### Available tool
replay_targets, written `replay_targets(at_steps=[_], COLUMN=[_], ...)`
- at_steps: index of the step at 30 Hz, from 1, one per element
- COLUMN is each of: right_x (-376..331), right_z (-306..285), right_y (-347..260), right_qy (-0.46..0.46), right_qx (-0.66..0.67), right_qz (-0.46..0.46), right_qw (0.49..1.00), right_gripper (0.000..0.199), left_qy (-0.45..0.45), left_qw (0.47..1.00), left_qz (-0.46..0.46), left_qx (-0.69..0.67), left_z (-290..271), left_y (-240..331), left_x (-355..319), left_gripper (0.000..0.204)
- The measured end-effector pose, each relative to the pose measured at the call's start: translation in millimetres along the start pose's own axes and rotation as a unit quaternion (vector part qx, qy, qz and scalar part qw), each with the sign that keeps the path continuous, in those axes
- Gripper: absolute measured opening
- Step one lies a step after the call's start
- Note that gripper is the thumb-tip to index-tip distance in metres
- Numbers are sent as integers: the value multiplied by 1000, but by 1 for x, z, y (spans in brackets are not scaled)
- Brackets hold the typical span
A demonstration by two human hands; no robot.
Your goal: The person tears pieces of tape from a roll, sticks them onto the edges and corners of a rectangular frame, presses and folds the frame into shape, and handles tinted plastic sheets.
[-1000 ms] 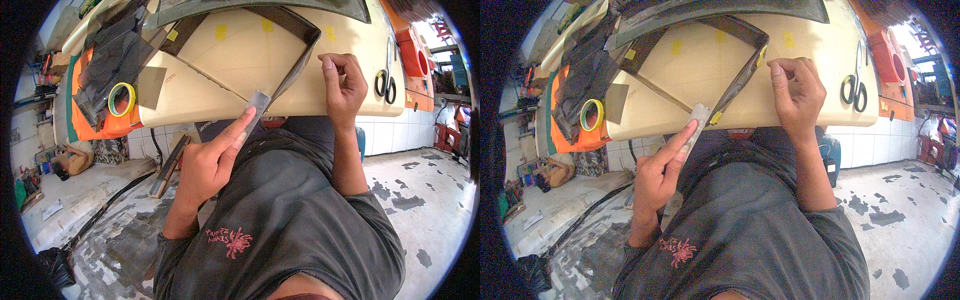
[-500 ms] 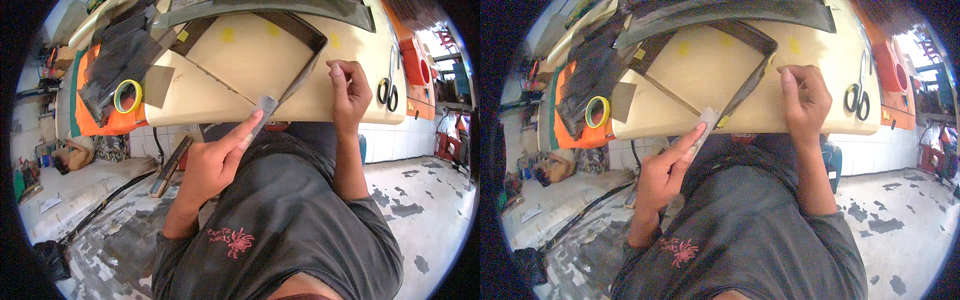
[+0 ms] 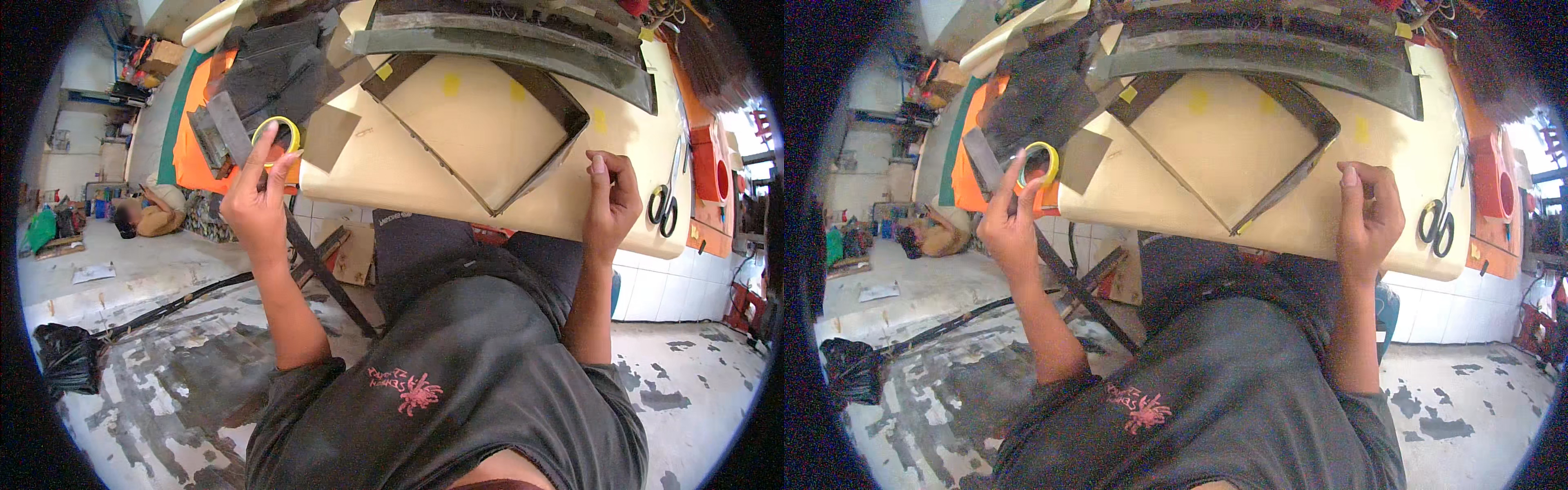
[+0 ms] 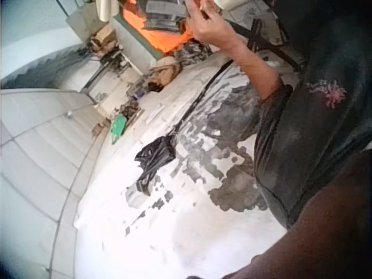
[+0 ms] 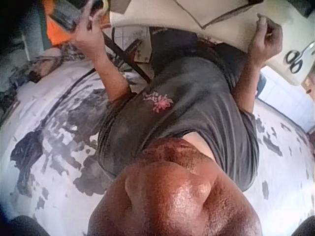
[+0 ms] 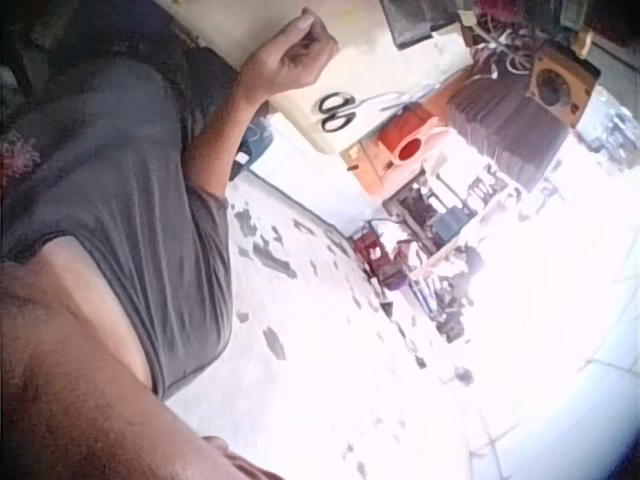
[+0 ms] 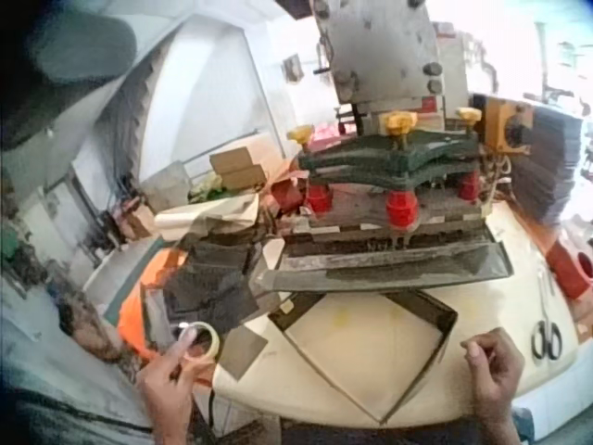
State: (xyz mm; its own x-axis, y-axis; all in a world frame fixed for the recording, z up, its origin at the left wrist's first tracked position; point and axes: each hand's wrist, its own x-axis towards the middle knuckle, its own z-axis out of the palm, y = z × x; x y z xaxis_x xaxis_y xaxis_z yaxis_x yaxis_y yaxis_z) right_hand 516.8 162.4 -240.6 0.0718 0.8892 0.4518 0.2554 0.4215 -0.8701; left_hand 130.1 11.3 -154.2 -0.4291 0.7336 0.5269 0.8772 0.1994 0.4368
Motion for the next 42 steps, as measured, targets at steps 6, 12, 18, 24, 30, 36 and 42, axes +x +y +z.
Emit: replay_targets(at_steps=[6, 12, 18, 24, 30, 36, 42], right_x=[3, 5, 10, 11, 24, 20, -1], right_z=[-8, -15, -27, -29, -35, -44, -36], right_y=[-28, -59, -110, -192, -231, -229, -244], right_qy=[-12, -6, 55, -192, -271, -237, -198], right_qx=[23, 22, -41, 56, 128, 150, 153], right_qz=[12, 9, -122, -207, -121, -127, -88], right_qw=[1000, 1000, 990, 958, 946, 951, 964], right_gripper=[11, 12, 16, 30, 33, 32, 33], left_qy=[-59, -78, -18, -60, -99, -91, -85], left_qw=[986, 980, 996, 998, 987, 982, 982], left_qz=[-11, -66, -22, 13, 69, 108, 122], left_qx=[153, 169, 85, 3, -111, -122, -114], left_z=[-11, -26, -58, -76, -89, -94, -110], left_y=[-45, -64, 7, 141, 221, 238, 230], left_x=[5, 11, 14, -16, -25, -22, -29], left_gripper=[27, 24, 22, 18, 17, 17, 24])
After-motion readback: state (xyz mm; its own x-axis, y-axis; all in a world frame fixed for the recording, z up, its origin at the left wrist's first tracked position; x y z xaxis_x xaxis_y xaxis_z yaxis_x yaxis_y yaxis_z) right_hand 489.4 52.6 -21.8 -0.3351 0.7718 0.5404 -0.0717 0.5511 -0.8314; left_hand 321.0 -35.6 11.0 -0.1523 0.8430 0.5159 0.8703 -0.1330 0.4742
